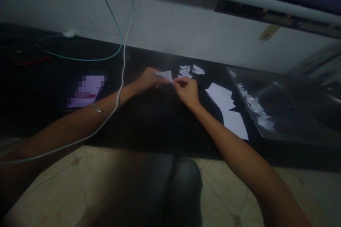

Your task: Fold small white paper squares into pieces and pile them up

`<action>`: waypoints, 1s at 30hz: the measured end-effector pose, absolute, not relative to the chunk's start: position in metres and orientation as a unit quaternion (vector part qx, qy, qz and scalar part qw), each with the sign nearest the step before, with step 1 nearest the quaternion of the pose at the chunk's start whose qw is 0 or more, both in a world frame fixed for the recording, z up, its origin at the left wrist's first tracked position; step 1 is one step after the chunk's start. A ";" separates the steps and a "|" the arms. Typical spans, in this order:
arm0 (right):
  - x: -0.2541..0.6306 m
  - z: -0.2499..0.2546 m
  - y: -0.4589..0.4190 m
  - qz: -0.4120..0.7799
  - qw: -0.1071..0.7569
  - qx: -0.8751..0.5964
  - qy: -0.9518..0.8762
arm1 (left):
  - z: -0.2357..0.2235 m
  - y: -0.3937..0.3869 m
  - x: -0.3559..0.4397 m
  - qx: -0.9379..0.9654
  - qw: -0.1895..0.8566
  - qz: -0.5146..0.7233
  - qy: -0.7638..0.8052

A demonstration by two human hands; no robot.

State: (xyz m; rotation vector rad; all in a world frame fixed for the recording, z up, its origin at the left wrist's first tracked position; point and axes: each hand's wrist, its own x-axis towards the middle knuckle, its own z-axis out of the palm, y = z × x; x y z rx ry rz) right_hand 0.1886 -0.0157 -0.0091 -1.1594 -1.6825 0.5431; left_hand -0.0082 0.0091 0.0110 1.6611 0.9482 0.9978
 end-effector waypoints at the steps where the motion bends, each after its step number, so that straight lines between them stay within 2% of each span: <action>1: 0.189 -0.010 -0.015 0.245 0.490 -0.478 -0.686 | 0.011 0.009 -0.008 0.678 0.473 0.409 0.387; 6: 0.190 -0.014 -0.011 0.318 0.478 -0.482 -0.662 | 0.011 0.010 -0.008 0.685 0.469 0.403 0.386; 10: 0.191 -0.015 -0.008 0.333 0.457 -0.469 -0.678 | 0.010 0.009 -0.007 0.693 0.472 0.400 0.371; 20: 0.192 -0.019 -0.005 0.259 0.513 -0.491 -0.654 | 0.013 -0.006 0.011 0.637 0.523 0.458 0.333; 26: 0.184 -0.013 -0.017 0.245 0.506 -0.470 -0.680 | 0.012 -0.007 0.017 0.582 0.526 0.514 0.347; 30: 0.182 -0.009 -0.025 0.185 0.495 -0.469 -0.708 | 0.014 -0.008 0.017 0.555 0.542 0.526 0.348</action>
